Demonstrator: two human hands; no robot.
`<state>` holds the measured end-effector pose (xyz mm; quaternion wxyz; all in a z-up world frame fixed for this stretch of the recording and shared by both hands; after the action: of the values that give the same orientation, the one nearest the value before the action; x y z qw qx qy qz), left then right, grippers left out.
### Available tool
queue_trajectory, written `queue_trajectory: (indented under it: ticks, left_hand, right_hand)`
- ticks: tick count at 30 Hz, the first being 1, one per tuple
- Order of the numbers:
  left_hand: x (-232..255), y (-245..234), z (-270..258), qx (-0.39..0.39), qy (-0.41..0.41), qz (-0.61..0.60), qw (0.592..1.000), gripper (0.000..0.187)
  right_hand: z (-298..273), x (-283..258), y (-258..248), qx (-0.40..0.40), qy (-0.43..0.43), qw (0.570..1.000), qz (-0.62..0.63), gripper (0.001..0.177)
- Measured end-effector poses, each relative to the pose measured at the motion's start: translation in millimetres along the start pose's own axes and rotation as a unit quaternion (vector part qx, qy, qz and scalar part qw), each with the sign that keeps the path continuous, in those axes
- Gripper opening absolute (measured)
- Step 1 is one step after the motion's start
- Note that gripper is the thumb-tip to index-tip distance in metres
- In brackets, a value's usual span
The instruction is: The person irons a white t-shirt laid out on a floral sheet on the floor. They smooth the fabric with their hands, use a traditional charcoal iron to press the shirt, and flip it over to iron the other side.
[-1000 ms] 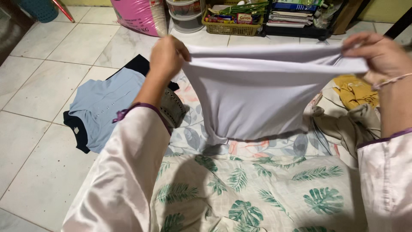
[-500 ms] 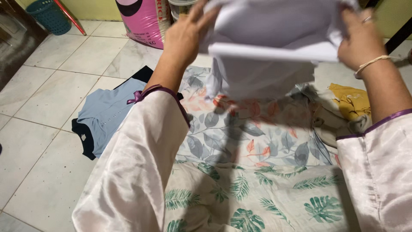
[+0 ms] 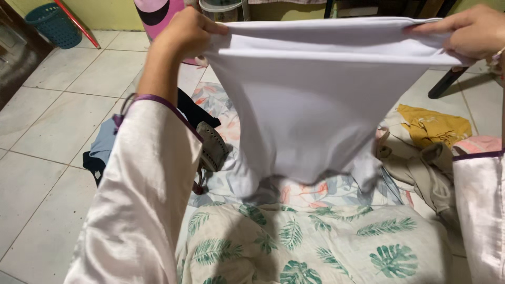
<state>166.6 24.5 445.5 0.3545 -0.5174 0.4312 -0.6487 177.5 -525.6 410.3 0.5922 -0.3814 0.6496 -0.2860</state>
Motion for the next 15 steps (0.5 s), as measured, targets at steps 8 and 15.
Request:
queue_trajectory:
  ticks: [8, 15]
  left_hand:
    - [-24, 92, 33, -0.058, -0.157, -0.194, 0.967, 0.042]
    - [-37, 29, 103, 0.344, 0.117, -0.050, 0.930, 0.032]
  right_hand:
    - [48, 29, 76, 0.075, 0.071, 0.933, 0.345, 0.028]
    - [91, -7, 42, 0.212, -0.145, 0.872, 0.417, 0.031]
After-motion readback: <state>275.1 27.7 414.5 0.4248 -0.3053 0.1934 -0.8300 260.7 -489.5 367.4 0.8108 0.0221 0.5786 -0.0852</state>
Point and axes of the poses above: each hand's wrist, its own z-axis towards the middle knuckle, its own y-axis out of the palm, x = y × z, the point moved 1 cm from there along z, towards the middle knuckle, and after that the axes turned 9 degrees about -x, right-handed, at the moved point
